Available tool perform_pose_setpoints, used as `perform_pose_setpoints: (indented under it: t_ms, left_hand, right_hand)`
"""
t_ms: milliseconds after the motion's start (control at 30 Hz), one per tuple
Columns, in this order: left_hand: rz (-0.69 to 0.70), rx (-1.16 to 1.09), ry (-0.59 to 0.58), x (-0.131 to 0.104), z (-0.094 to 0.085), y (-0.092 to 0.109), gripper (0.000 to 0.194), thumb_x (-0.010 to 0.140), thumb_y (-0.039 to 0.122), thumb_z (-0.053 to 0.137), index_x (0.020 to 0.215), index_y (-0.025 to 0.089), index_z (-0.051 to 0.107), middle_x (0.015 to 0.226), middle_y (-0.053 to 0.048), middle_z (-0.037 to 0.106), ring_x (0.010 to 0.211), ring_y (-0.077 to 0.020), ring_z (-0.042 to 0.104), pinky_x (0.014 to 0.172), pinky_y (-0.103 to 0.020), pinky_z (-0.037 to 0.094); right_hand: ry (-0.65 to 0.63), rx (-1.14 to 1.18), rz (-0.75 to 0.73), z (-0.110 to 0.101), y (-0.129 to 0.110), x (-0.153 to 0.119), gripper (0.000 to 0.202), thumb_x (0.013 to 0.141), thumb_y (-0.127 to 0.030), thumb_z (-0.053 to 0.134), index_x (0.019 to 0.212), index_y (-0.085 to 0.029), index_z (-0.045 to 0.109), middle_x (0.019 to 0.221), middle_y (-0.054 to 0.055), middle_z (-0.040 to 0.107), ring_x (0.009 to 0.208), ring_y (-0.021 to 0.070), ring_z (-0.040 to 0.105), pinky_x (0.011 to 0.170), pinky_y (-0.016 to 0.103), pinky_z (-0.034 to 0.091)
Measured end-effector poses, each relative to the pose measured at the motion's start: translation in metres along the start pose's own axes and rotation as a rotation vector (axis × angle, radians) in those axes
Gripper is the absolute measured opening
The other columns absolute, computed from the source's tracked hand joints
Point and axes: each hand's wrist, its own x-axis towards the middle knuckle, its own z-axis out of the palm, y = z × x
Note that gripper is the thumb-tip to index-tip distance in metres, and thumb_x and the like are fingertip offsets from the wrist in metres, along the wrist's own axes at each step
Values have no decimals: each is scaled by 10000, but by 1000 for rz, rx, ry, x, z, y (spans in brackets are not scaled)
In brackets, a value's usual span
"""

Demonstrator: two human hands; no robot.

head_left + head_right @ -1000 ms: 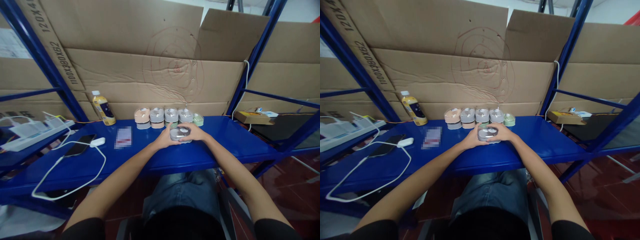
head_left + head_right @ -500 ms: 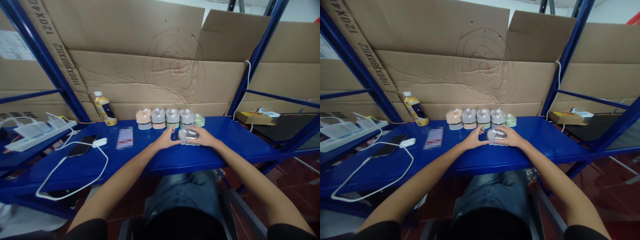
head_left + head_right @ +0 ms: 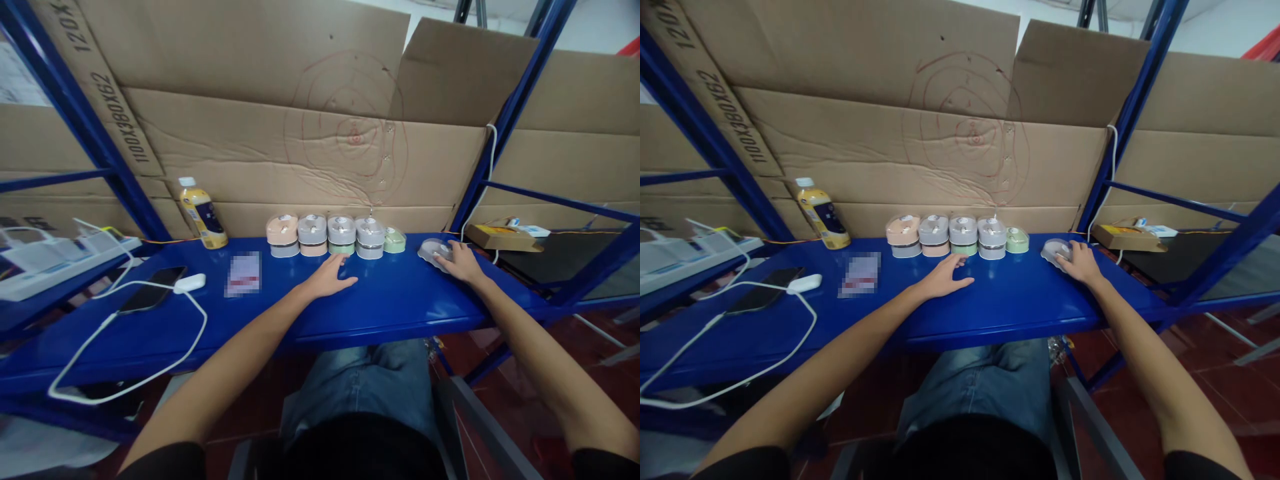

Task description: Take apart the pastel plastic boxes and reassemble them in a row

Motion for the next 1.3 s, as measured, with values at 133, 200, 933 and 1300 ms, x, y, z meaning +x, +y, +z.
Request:
perform_pose_setpoints:
  t_ms: [133,200,933,1300]
  left_hand:
    - [-1,30,-7,-1,-1,1,650,838,504,751,1371,196,541,1329,-146,615,1213,-332,635,1072,-519,530]
    - [-7,33,-7,-1,0,1,658,839,504,750,1380,197,536,1338,-148,600,1217,-333,636,1078,-517,527]
    - [-104,148,-94,-9,6,27,719,896,457,657,1513,185,407,1469,-204,448,1368,-412,523,1122,-567,469]
    - [-95,252,-86,-8,-3,36,718,904,378,675,1524,149,397,1529,-226,421,1408,-404,499,1161,-546,452]
  right_hand:
    - [4,79,124,26,-1,38,814,867,-642,575,1420,-48,515,1400,294,547,1374,440,499,1153,536,405]
    - [-9,162,176,37,-5,49,837,863,-672,561,1441,-70,490,1433,292,514,1398,431,485,1161,531,405]
    - [51,-67,-362,21,-97,45,817,922,-552,515,1553,-59,359,1683,269,251,1560,418,270,1249,552,289]
    - [49,-70,-441,13,-125,11,645,951,-606,499,1337,-94,567,1413,265,573,1355,421,513,1129,562,421]
